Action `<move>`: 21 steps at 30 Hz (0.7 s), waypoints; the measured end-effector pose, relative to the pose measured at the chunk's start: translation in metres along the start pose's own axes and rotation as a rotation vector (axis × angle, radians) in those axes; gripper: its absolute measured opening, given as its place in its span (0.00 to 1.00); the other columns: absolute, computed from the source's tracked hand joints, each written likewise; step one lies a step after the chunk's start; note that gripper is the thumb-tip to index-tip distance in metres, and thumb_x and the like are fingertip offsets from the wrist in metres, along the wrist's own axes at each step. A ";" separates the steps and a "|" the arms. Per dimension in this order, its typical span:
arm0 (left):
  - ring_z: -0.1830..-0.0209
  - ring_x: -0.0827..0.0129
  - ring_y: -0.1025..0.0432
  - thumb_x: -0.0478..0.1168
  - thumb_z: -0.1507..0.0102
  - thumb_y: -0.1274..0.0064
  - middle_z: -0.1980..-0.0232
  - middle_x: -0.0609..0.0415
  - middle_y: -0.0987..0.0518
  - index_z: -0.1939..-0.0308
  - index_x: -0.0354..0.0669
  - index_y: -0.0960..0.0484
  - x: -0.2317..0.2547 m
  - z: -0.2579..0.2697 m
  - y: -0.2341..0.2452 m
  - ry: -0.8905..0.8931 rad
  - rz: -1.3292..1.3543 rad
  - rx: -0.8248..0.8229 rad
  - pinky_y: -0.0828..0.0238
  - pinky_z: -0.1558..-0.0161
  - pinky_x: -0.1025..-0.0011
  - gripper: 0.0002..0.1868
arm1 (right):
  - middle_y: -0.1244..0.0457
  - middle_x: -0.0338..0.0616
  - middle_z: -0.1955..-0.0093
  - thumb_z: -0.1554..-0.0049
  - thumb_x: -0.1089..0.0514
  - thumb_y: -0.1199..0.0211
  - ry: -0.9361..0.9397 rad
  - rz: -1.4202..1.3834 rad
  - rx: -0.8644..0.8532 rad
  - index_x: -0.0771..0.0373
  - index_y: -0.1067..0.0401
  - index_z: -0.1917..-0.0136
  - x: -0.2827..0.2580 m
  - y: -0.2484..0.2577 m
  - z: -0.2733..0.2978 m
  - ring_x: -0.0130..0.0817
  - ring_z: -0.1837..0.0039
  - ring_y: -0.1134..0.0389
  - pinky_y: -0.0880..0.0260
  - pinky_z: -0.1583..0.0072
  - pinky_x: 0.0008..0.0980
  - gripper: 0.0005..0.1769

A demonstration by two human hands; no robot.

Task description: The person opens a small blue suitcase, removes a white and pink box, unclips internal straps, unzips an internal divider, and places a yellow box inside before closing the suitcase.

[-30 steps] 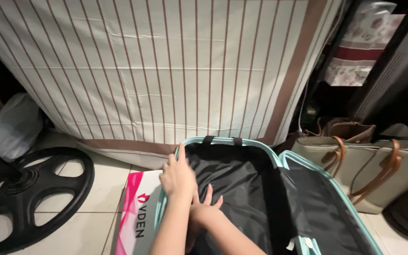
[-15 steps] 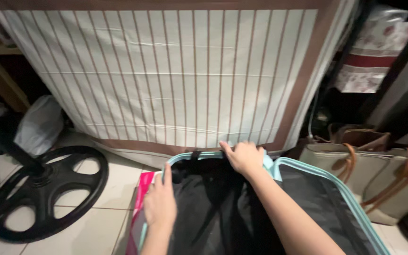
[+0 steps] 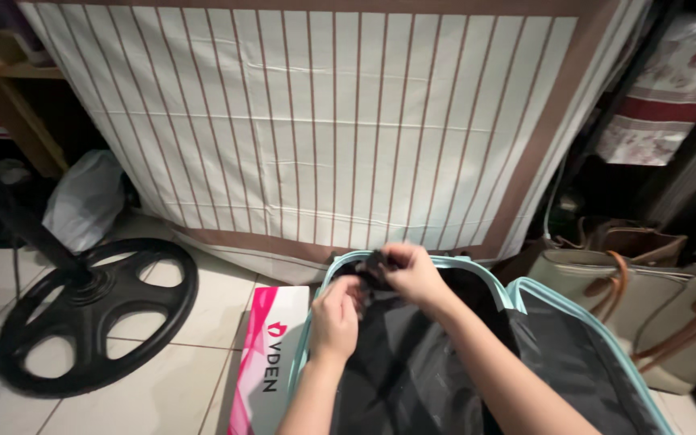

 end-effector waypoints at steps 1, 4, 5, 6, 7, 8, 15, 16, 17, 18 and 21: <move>0.64 0.57 0.18 0.33 0.34 0.61 0.62 0.49 0.16 0.54 0.40 0.16 -0.026 0.003 -0.021 0.234 0.175 -0.162 0.19 0.60 0.62 0.15 | 0.26 0.43 0.54 0.43 0.70 0.38 0.031 0.007 -0.048 0.70 0.22 0.55 0.002 -0.001 0.011 0.29 0.49 0.30 0.29 0.43 0.31 0.05; 0.66 0.57 0.19 0.53 0.27 0.68 0.66 0.46 0.15 0.57 0.33 0.15 -0.044 0.011 -0.072 0.535 0.891 -0.376 0.18 0.61 0.62 0.30 | 0.28 0.50 0.53 0.57 0.74 0.39 0.344 0.447 -0.058 0.70 0.24 0.53 -0.015 -0.001 0.047 0.38 0.38 0.28 0.38 0.31 0.37 0.16; 0.66 0.57 0.19 0.53 0.27 0.68 0.66 0.46 0.15 0.57 0.33 0.15 -0.043 0.014 -0.073 0.535 0.896 -0.381 0.18 0.61 0.62 0.30 | 0.28 0.50 0.53 0.57 0.74 0.39 0.341 0.452 -0.055 0.70 0.24 0.53 -0.017 0.001 0.057 0.38 0.38 0.28 0.38 0.31 0.37 0.16; 0.64 0.59 0.19 0.59 0.30 0.66 0.64 0.48 0.16 0.56 0.36 0.16 -0.043 0.027 -0.082 0.728 0.984 -0.503 0.18 0.59 0.63 0.31 | 0.31 0.51 0.46 0.57 0.71 0.36 0.326 0.552 -0.026 0.68 0.23 0.52 -0.018 0.001 0.067 0.42 0.38 0.31 0.36 0.34 0.39 0.16; 0.61 0.61 0.19 0.65 0.34 0.64 0.63 0.49 0.17 0.55 0.39 0.17 -0.039 0.041 -0.089 0.925 1.065 -0.624 0.17 0.57 0.64 0.34 | 0.33 0.51 0.40 0.57 0.68 0.33 0.311 0.651 0.003 0.66 0.22 0.51 -0.020 0.001 0.074 0.47 0.37 0.35 0.35 0.36 0.41 0.17; 0.61 0.61 0.19 0.65 0.34 0.64 0.63 0.49 0.17 0.55 0.39 0.17 -0.033 0.043 -0.087 0.925 1.066 -0.629 0.17 0.57 0.64 0.34 | 0.33 0.51 0.40 0.57 0.68 0.33 0.309 0.654 0.006 0.66 0.22 0.51 -0.023 -0.001 0.082 0.47 0.37 0.35 0.35 0.36 0.41 0.17; 0.54 0.69 0.20 0.48 0.31 0.49 0.52 0.54 0.16 0.47 0.40 0.18 -0.018 0.043 -0.080 0.719 0.987 -0.683 0.21 0.49 0.67 0.17 | 0.34 0.45 0.39 0.54 0.62 0.31 0.187 0.591 0.172 0.61 0.22 0.45 -0.056 0.002 0.118 0.44 0.36 0.33 0.33 0.36 0.39 0.21; 0.54 0.69 0.20 0.48 0.31 0.50 0.52 0.55 0.15 0.46 0.40 0.19 -0.022 0.043 -0.080 0.731 0.999 -0.671 0.21 0.49 0.68 0.17 | 0.33 0.47 0.42 0.56 0.63 0.29 0.299 0.697 0.256 0.62 0.21 0.46 -0.071 0.004 0.126 0.46 0.36 0.36 0.35 0.36 0.40 0.22; 0.54 0.69 0.20 0.48 0.31 0.50 0.52 0.55 0.15 0.46 0.40 0.19 -0.027 0.042 -0.081 0.731 0.998 -0.674 0.21 0.49 0.68 0.17 | 0.33 0.47 0.42 0.56 0.63 0.29 0.298 0.697 0.258 0.62 0.21 0.46 -0.074 0.006 0.129 0.46 0.36 0.36 0.35 0.36 0.40 0.22; 0.51 0.69 0.21 0.50 0.32 0.52 0.50 0.55 0.15 0.46 0.41 0.19 -0.035 0.042 -0.083 0.742 0.954 -0.668 0.24 0.50 0.69 0.19 | 0.32 0.47 0.45 0.56 0.63 0.28 0.303 0.724 0.248 0.63 0.21 0.48 -0.075 0.008 0.133 0.45 0.40 0.34 0.33 0.39 0.39 0.20; 0.45 0.70 0.26 0.53 0.33 0.51 0.45 0.55 0.18 0.42 0.40 0.21 -0.069 0.039 -0.085 0.751 0.766 -0.609 0.28 0.49 0.70 0.23 | 0.28 0.45 0.53 0.52 0.60 0.30 0.089 0.647 0.105 0.63 0.21 0.50 -0.047 0.016 0.134 0.37 0.49 0.28 0.27 0.46 0.34 0.15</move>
Point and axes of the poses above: each hand's wrist, its own z-axis away from the middle knuckle, its own y-axis out of the back of the hand, x = y × z, the point moved 8 cm from there along -z, towards the middle knuckle
